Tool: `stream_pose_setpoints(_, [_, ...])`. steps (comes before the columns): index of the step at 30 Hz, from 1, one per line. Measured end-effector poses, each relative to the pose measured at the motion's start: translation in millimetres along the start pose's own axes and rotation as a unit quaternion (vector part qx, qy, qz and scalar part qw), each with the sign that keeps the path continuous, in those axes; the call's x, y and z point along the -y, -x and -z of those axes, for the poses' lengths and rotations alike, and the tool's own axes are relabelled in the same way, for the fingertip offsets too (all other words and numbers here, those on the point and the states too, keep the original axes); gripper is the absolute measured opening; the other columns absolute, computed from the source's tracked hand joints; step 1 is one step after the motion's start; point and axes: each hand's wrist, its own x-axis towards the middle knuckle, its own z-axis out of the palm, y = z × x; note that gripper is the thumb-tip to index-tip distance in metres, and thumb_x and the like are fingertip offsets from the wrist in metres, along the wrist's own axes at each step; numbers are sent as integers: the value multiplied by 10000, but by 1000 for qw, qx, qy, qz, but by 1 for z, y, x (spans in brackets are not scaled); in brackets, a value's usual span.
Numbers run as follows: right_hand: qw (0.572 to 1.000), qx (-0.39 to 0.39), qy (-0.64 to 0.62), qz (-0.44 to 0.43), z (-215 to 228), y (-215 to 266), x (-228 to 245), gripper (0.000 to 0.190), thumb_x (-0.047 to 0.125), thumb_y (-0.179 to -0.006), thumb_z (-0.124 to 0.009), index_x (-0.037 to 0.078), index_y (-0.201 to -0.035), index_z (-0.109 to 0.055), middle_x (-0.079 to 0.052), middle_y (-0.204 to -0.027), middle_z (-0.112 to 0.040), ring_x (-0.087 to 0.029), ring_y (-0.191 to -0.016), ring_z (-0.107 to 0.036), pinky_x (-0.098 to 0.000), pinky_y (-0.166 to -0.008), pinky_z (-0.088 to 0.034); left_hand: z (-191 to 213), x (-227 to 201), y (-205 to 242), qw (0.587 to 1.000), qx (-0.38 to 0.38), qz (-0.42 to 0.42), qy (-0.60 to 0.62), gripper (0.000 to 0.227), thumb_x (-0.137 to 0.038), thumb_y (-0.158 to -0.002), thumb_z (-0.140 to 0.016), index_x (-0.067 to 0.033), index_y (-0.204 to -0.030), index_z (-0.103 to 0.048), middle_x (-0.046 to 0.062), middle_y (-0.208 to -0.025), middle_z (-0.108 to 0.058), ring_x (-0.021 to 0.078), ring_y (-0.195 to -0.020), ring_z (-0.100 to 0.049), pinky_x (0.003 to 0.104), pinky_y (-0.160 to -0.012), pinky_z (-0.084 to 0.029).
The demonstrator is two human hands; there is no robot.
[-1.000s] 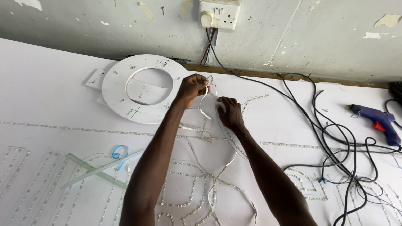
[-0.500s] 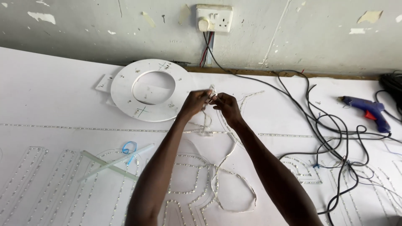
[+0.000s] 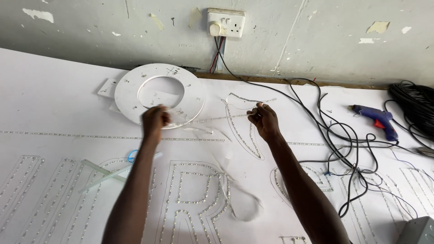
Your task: The person uses a soldering iron to connect wires on a white board with LED strips arranged in letter shapes. They then pick up and arrange flexible LED strips along the outlines of the letters on the board.
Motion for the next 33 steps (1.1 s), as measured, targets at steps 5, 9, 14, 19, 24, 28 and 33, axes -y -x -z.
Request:
stream_pose_setpoints(5, [999, -4, 41, -12, 32, 7, -2, 115, 205, -1171, -643, 96, -1205, -636, 19, -800, -588, -193, -782, -776, -348, -740, -706, 83, -20, 17, 982, -186, 28, 10, 368, -427, -1068, -753, -107, -895, -700, 86, -653, -654, 152, -588, -706, 269, -539, -641])
stream_pose_setpoints(9, [993, 23, 111, -12, 37, 27, 4, 231, 177, -1140, -681, 14, -1302, -698, 21, -722, -420, -125, -541, -538, -280, -500, -472, 63, -42, 50, 907, -220, -204, -295, 167, -356, -1074, -738, -202, -1009, -725, 51, -853, -689, 307, -809, -720, 469, -762, -573])
stream_pose_setpoints(14, [994, 65, 78, -43, 15, 47, 24, 340, 209, -1136, -646, 7, -1407, -686, 62, -702, -353, -64, -478, -420, -204, -447, -344, -59, -62, 127, 872, 167, -347, -302, 413, -139, -1005, -769, -142, -1418, -756, 169, -1356, -789, 455, -1319, -707, 578, -1146, -546])
stream_pose_setpoints(19, [997, 69, 21, -21, 15, 47, 49, 353, 237, -1182, -601, 55, -1484, -619, 47, -817, -404, -41, -566, -451, -171, -463, -339, -122, -20, 165, 700, 423, -304, -488, 512, -321, -1105, -712, -136, -1580, -669, 220, -1323, -783, 447, -1366, -677, 615, -1131, -535])
stream_pose_setpoints(24, [1000, 10, 19, -14, 53, 32, 41, 358, 225, -1182, -618, 45, -1491, -601, 8, -891, -514, -85, -680, -538, -205, -528, -384, -102, 38, 133, 732, 343, -284, -515, 138, -275, -1088, -669, -209, -1118, -787, 58, -1019, -789, 342, -1116, -763, 523, -962, -624])
stream_pose_setpoints(28, [911, -21, 404, 86, 125, -18, -14, 646, 653, -1213, -621, 77, -1487, -721, -190, -1222, -716, -333, -1185, -717, -489, -997, -598, -98, 5, 155, 704, 173, -417, -548, 271, -225, -999, -705, -181, -1251, -794, 67, -1390, -649, 356, -1379, -592, 506, -972, -576])
stream_pose_setpoints(33, [973, -83, 160, 143, 17, 61, 19, 679, 579, -1212, -510, 1, -1552, -620, -295, -1497, -633, -444, -1442, -584, -581, -1239, -511, -179, 12, 232, 875, 280, -322, -229, 274, -200, -1076, -740, -62, -1313, -733, 199, -1178, -748, 406, -1152, -762, 498, -968, -624])
